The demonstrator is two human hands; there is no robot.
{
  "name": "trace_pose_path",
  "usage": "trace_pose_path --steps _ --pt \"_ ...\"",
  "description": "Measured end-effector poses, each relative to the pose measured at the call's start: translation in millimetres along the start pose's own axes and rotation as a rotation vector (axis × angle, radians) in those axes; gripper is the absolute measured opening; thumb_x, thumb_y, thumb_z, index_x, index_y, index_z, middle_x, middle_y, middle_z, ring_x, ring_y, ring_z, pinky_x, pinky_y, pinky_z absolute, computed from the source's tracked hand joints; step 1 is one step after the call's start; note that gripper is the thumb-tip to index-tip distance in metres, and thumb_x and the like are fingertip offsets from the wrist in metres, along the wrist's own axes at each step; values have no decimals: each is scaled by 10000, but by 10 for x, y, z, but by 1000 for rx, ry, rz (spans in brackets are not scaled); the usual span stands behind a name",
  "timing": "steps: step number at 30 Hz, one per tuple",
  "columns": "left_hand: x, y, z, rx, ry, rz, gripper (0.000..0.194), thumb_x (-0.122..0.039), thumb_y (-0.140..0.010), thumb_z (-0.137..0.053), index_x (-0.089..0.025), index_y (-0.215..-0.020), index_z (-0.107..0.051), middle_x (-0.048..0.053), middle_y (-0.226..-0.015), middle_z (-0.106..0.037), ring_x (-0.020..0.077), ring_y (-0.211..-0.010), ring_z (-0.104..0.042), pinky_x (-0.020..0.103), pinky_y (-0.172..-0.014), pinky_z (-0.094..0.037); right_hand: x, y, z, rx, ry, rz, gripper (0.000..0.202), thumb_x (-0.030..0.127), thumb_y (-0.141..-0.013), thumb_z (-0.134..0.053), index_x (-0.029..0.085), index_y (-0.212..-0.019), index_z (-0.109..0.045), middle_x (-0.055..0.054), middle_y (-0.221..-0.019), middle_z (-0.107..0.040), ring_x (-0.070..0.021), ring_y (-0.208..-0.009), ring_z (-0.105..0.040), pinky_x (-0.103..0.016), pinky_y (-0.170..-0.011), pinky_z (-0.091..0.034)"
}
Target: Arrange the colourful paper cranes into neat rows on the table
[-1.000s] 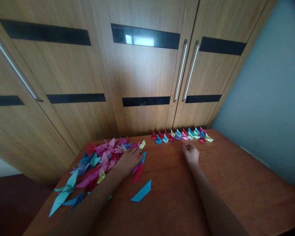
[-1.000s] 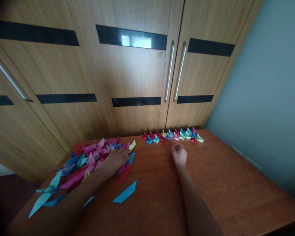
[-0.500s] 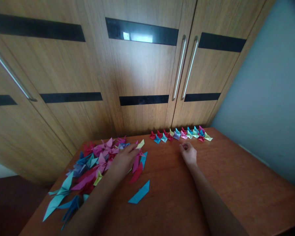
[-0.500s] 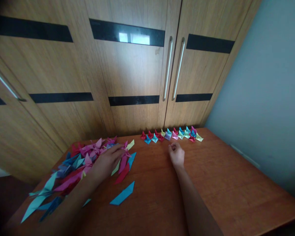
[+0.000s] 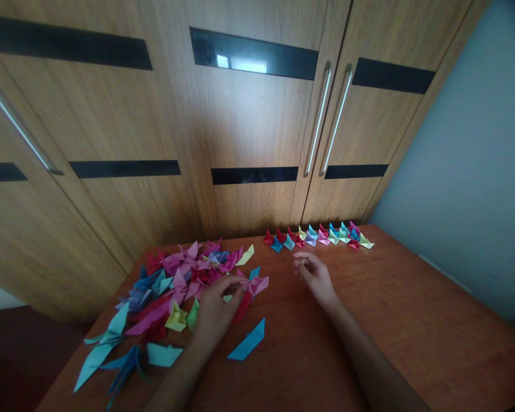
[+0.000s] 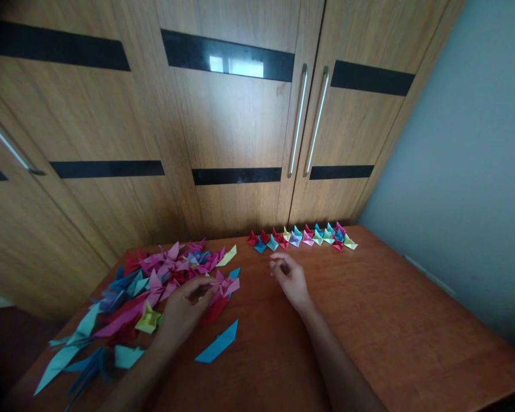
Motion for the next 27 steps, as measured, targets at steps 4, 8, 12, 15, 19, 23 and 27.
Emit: trace_pose_path --steps 4,8,12,15,19,23,27 --pt "-21 11 -28 16 -21 11 149 -245 -792 -567 -201 -875 -683 34 -852 -716 181 -782 -667 302 -733 -534 356 232 -537 282 -48 23 306 409 -810 -616 203 -1036 -606 23 -683 -584 -108 -595 -534 -213 -549 -419" --pt "-6 24 -64 33 -43 -12 150 -230 -793 -562 -207 -876 -685 28 -843 -705 168 -760 -658 289 -726 -531 474 369 -788 372 28 76 240 385 -808 -622 210 -971 -647 18 -690 -600 -102 -587 -522 -207 -542 -405" --pt "19 41 -118 62 -91 -45 158 -207 -808 -552 -207 -894 -685 29 -878 -700 162 -779 -651 279 -735 -516 436 385 -824 336 131 120 176 348 -831 -585 205 -831 -689 22 -607 -579 -99 -533 -498 -203 -507 -373" --pt "29 47 -142 77 -96 -53 160 -204 -815 -544 -204 -897 -681 30 -872 -696 161 -768 -645 278 -724 -512 422 385 -825 335 160 141 168 329 -830 -581 207 -816 -696 13 -627 -608 -106 -546 -522 -205 -518 -387" --pt "24 54 -144 81 -84 -51 174 -231 -835 -533 -213 -940 -671 26 -900 -700 163 -787 -645 281 -726 -511 405 330 -734 297 220 154 161 320 -828 -578 205 -818 -690 -1 -672 -642 -117 -569 -548 -208 -532 -404" --pt "16 66 -162 113 -79 -32 178 -240 -848 -511 -219 -913 -676 20 -912 -704 167 -816 -648 284 -740 -511 316 164 -415 183 306 154 214 348 -845 -532 198 -820 -683 -10 -669 -649 -133 -577 -566 -219 -554 -423" --pt "-11 81 -170 131 -70 -14 199 -249 -854 -494 -219 -903 -685 20 -899 -710 171 -810 -652 291 -748 -511 94 -31 293 -49 519 94 297 414 -826 -517 175 -876 -686 -37 -696 -673 -162 -589 -593 -238 -574 -427"
Point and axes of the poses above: each hand's wrist, its own y-axis away from the middle knuckle, its own z-axis out of the back of the hand, x = y × z, the point moved 10 cm from there along -y, towards the middle knuckle
